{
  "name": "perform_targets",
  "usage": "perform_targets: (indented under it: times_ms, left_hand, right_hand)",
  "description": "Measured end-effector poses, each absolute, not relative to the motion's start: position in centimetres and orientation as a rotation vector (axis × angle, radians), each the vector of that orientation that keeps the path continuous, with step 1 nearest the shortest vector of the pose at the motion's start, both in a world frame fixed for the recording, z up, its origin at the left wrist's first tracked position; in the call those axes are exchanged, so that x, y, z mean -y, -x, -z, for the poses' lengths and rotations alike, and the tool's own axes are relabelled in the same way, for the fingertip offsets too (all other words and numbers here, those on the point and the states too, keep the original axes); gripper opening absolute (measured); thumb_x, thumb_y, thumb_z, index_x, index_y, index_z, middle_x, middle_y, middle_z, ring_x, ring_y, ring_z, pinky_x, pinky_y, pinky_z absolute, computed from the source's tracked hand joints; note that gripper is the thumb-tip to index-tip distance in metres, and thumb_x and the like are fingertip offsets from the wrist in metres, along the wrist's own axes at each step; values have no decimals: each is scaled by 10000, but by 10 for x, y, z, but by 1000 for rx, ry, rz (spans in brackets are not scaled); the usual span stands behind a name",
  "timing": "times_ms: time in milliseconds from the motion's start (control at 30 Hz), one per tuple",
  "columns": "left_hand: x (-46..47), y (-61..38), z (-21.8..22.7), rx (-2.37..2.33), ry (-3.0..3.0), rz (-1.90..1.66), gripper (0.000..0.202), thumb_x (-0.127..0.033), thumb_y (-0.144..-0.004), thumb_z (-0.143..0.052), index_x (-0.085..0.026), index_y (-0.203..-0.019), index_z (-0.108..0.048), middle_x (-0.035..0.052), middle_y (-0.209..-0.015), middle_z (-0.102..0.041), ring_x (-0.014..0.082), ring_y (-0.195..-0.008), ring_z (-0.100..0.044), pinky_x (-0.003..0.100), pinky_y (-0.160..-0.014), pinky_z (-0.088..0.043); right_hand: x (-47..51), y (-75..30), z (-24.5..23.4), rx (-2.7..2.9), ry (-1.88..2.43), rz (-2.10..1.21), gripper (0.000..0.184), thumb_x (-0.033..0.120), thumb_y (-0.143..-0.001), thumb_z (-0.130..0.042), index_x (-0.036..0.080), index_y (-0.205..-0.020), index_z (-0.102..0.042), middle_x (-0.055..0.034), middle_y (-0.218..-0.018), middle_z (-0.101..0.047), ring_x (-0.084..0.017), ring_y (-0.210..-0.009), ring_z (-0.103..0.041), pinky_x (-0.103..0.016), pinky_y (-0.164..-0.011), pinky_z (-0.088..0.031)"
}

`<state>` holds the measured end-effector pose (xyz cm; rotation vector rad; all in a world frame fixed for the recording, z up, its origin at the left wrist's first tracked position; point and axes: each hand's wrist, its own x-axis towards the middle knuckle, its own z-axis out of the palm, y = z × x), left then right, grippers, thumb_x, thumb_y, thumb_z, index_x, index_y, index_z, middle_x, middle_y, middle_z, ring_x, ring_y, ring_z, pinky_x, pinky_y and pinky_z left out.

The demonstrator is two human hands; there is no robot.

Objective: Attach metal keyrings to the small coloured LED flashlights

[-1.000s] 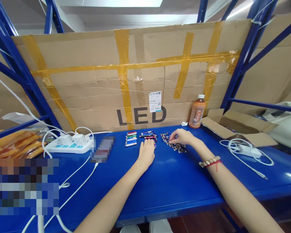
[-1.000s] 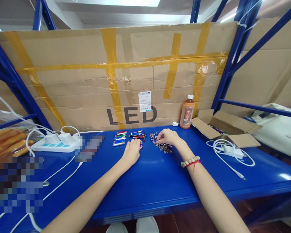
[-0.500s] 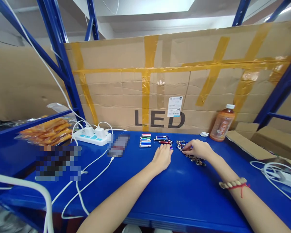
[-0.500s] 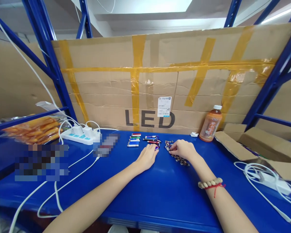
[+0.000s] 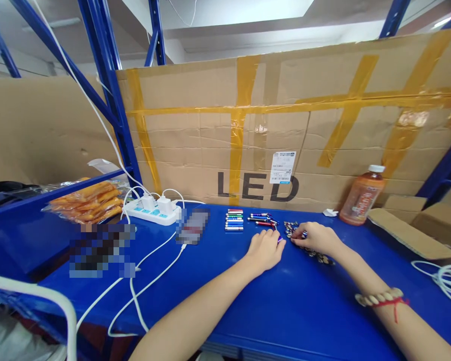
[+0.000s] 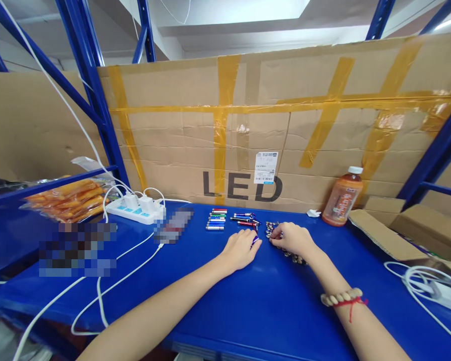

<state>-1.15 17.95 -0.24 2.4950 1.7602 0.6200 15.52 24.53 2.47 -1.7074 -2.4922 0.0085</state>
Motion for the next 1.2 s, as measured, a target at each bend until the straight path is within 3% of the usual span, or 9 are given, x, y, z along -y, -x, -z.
perform_targets:
  times_ms: [367,633,967,1200]
  left_hand:
    - [-184,14,3,-1804,-2375,-709,309,-313,-914,-242,-154,-993,-495,79,-1012,-593,214,-949,-544,350,-796,-440]
    - [-188,17,3,-1812,-2233,-795,283,-320,-914,-247,-165,-1046,-443,85,-999,-597,207,-931,-569,315,-754,-449]
    - [-188,17,4,-1767,-2328,-732,290,-316,-921,-214,-165,-1064,-418,89,-1009,-584,206,-943,-561,309,-755,-450]
    - [-187,17,2,-1766,-2373,-682,259,-245,-909,-248,-161,-1079,-425,85,-989,-579,195,-918,-560,300,-766,-442]
  right_hand:
    - [-246,-149,-20,2406,1571,-87,117,311,-667,-579,261,-715,-673,30,-788,-660,-153,-737,-597,-214,-554,-381]
    - [-238,-137,-27,2205,950,-552,422,527,-756,-494,171,-880,-684,-61,-849,-631,-117,-596,-540,-232,-534,-421]
    - [-243,-136,-20,2219,853,-553,335,469,-719,-585,151,-739,-686,-46,-733,-618,-99,-561,-479,-226,-499,-358]
    - [-238,-131,-20,2272,826,-682,340,471,-710,-588,142,-742,-670,-54,-754,-615,-104,-561,-518,-232,-508,-397]
